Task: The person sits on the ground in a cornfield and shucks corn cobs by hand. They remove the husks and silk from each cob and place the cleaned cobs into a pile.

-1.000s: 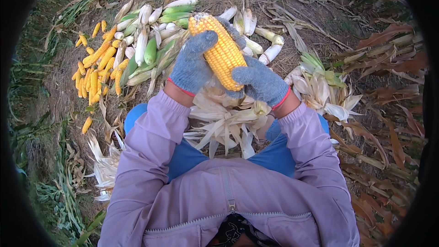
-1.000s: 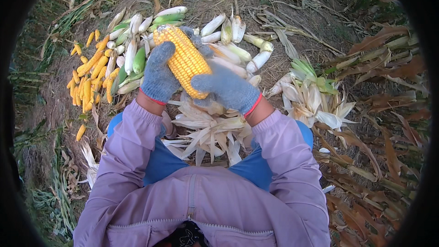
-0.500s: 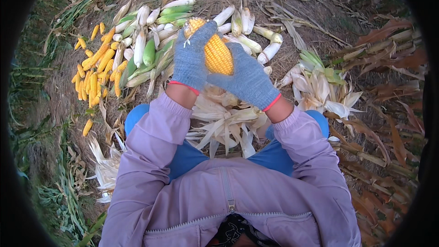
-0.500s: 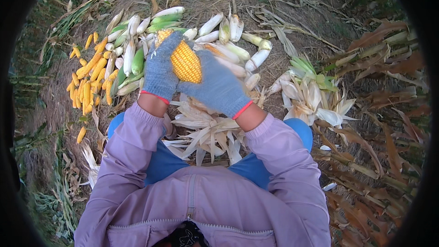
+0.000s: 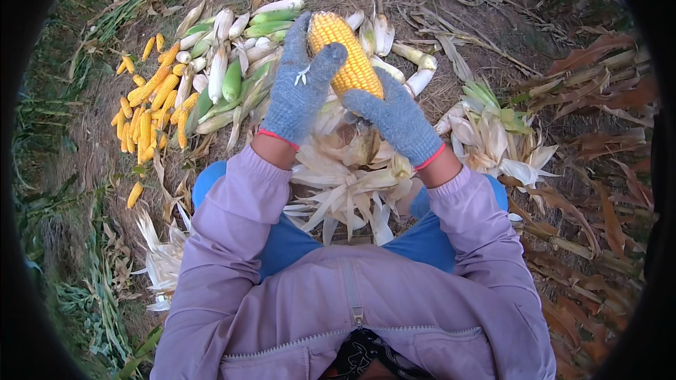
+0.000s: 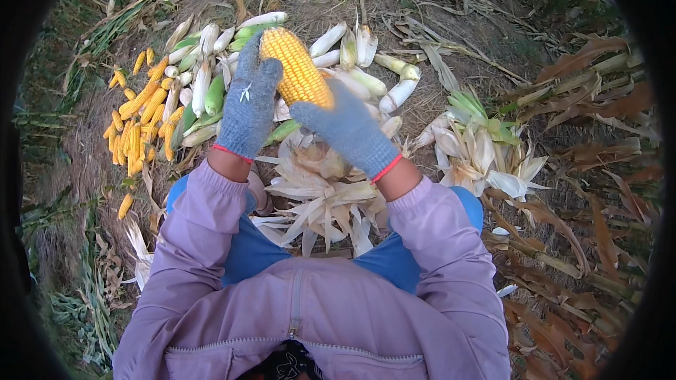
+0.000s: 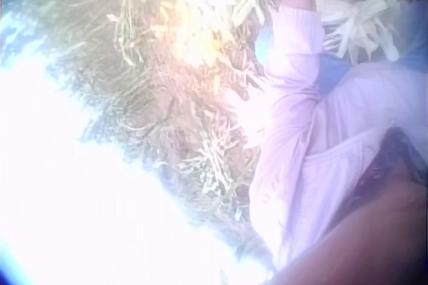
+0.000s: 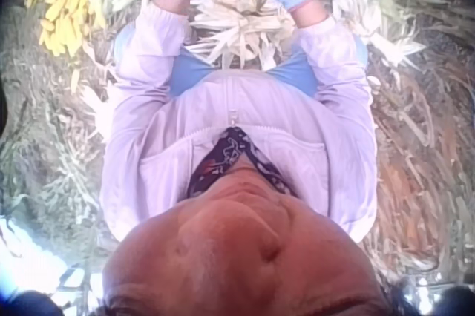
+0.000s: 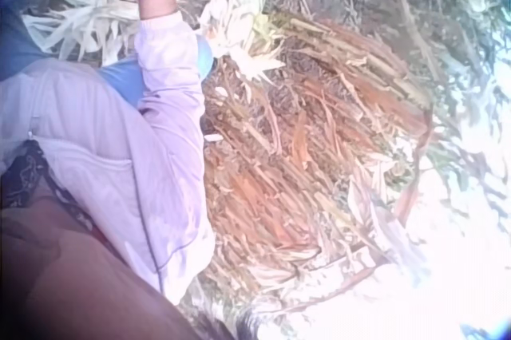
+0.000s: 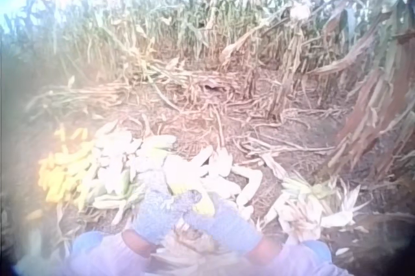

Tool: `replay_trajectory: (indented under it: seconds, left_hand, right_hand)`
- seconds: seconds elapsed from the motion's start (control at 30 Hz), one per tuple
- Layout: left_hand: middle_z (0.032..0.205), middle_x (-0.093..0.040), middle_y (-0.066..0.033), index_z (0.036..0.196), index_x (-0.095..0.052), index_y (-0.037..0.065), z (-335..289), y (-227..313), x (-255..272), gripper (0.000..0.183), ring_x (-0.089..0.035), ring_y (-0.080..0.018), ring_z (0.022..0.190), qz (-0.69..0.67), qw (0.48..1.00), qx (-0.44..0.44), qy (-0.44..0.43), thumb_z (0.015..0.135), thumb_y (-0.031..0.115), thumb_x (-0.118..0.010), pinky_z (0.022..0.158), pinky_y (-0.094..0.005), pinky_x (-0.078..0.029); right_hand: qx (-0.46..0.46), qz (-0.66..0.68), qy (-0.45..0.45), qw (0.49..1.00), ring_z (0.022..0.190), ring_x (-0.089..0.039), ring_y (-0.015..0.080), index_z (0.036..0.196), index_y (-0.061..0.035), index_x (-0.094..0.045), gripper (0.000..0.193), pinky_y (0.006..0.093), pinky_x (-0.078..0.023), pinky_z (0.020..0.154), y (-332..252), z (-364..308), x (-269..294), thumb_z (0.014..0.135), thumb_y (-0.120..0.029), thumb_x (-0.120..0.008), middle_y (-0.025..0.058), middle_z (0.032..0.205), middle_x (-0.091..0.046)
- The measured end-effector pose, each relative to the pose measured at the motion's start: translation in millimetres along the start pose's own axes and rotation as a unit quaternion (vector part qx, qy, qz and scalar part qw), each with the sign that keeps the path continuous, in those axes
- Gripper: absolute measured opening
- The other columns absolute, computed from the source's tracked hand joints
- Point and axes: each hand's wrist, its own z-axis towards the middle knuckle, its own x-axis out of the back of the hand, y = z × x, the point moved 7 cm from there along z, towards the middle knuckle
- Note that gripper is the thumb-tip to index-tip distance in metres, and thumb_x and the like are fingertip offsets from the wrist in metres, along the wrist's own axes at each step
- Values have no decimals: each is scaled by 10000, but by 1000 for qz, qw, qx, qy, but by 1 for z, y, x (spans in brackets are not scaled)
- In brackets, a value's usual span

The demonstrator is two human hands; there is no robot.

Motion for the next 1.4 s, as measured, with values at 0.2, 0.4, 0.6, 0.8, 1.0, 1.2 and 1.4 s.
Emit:
replay_trajectory:
  seconds: [0.2, 0.4, 0.6, 0.8, 1.0, 1.2, 1.4]
  left_hand:
    - [1296, -530, -198, 1503, -269, -32, -10, 6, -8, 915, -541, -232, 1213, -53, 995, 50, 63, 809, 172, -828, 951, -358, -530]
    - [1143, -616, -87, 1200, -549, -13, 1, -27, 28, 234, -631, -201, 973, -48, 991, -53, 114, 1014, 116, -492, 864, -315, -535]
    - [1088, -644, -51, 1191, -588, 36, 9, -49, 18, 332, -643, -185, 941, -393, 904, 126, 109, 1073, 311, -445, 857, -309, -528]
    - [1230, -638, -151, 1311, -532, 6, 5, -59, 22, 493, -635, -264, 1087, -405, 886, 166, 153, 1026, 409, -538, 943, -376, -522]
    - [1245, -558, -124, 1346, -464, 21, -29, -12, -17, 553, -610, -191, 1102, -80, 989, 81, 95, 875, 93, -744, 908, -321, -558]
    - [1075, -618, -97, 1161, -543, 37, -12, -21, -1, 369, -658, -205, 969, -250, 957, 126, 78, 840, 21, -724, 833, -328, -573]
    - [1175, -616, -116, 1284, -565, 29, 4, -43, 42, 294, -633, -232, 1070, -103, 989, -26, 107, 992, 65, -542, 914, -379, -549]
  right_hand:
    - [164, -81, 6, 983, 1050, -602, 134, 1331, 17, -503, 567, 288, -526, 873, -4, -3, -10, 894, -238, -761, 93, 1163, -632]
    - [168, -237, 10, 957, 1009, -598, 187, 1212, 17, -531, 566, 340, -497, 893, -12, -9, -11, 851, -344, -776, 110, 1104, -618]
    - [62, 139, -69, 986, 1047, -605, 164, 1287, 28, -518, 623, 326, -505, 917, 9, -15, -11, 857, -343, -774, 107, 1146, -632]
    - [124, -207, 81, 967, 1039, -652, 200, 1322, -1, -515, 689, 340, -529, 894, -20, -19, 4, 828, -398, -786, 129, 1154, -651]
    - [123, -396, 152, 897, 914, -688, 348, 1236, -10, -553, 705, 417, -553, 781, -16, -20, 3, 759, -470, -792, 192, 1005, -671]
    - [189, -470, 159, 848, 893, -694, 406, 1309, -1, -508, 780, 450, -565, 762, -21, -20, -12, 770, -486, -794, 239, 1060, -669]
    - [231, -371, 178, 882, 984, -662, 298, 1230, 4, -551, 695, 388, -529, 841, -20, -21, -10, 761, -438, -814, 197, 1088, -635]
